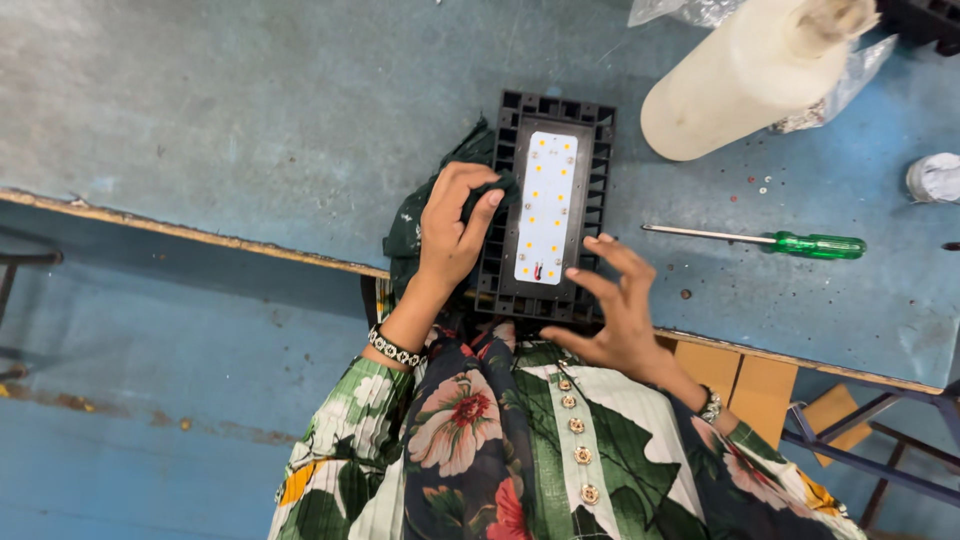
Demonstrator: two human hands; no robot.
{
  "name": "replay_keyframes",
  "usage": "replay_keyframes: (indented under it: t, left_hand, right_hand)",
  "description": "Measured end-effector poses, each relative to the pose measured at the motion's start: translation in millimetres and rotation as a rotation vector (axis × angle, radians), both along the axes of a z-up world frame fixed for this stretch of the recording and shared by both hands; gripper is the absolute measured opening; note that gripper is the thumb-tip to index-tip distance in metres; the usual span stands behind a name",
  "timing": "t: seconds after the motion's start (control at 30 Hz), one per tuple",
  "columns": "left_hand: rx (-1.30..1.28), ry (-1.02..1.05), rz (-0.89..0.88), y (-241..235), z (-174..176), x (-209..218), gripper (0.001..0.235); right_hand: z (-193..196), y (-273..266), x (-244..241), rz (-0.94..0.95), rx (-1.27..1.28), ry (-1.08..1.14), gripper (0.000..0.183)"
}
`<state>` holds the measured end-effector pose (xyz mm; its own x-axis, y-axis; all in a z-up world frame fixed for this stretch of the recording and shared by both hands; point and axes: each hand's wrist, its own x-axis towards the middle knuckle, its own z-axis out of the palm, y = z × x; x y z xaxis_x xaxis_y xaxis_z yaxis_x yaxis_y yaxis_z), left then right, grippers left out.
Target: The person wipes the surface of LED light modules with a dark cloth. They repeatedly apply liquid from a white bottle to the cloth and continue wiping the same module and then another module on the workbench.
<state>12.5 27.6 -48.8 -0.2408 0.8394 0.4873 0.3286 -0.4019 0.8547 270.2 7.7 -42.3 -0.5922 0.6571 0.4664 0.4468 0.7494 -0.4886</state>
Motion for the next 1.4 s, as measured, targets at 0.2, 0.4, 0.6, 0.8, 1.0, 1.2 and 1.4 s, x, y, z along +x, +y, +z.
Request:
replay_keyframes:
  t: [0.2, 0.4, 0.6, 0.8, 1.0, 1.2, 1.4]
  left_hand:
    - [-0.002, 0.020, 0.016, -2, 2, 1, 0.013]
    - [-0.011, -0.011, 0.007, 3, -7, 5, 0.013]
    - [-0.078, -0.485, 0.266, 6, -14, -34, 0.019]
    - [0.127, -0.451, 0.420, -22, -17, -125, 0.021]
    - [-0.078, 0.145, 0.473, -30, -24, -110, 0.021]
    - [-0.085, 0.163, 0.522, -28, 1, -106, 0.020]
    - [-0.067, 0.085, 0.505, -25, -3, -114, 0.020]
  right_hand:
    - [-16, -8, -11, -0.058, -0.065, 0.014, 0.091]
    - [-9, -1, -11, -0.037, -0.215, 0.073, 0.092]
    - [-13, 0, 1, -0.029, -0.364, 0.088, 0.110]
    - [-23, -4, -5, -0.125, -0.315, -0.087, 0.108]
    - [-29, -4, -7, -0.130, -0.200, -0.034, 0.092]
    - [-4, 4, -12, -0.084, -0.147, -0.030, 0.083]
    - [15, 59, -38, -0.021, -0.129, -0.079, 0.082]
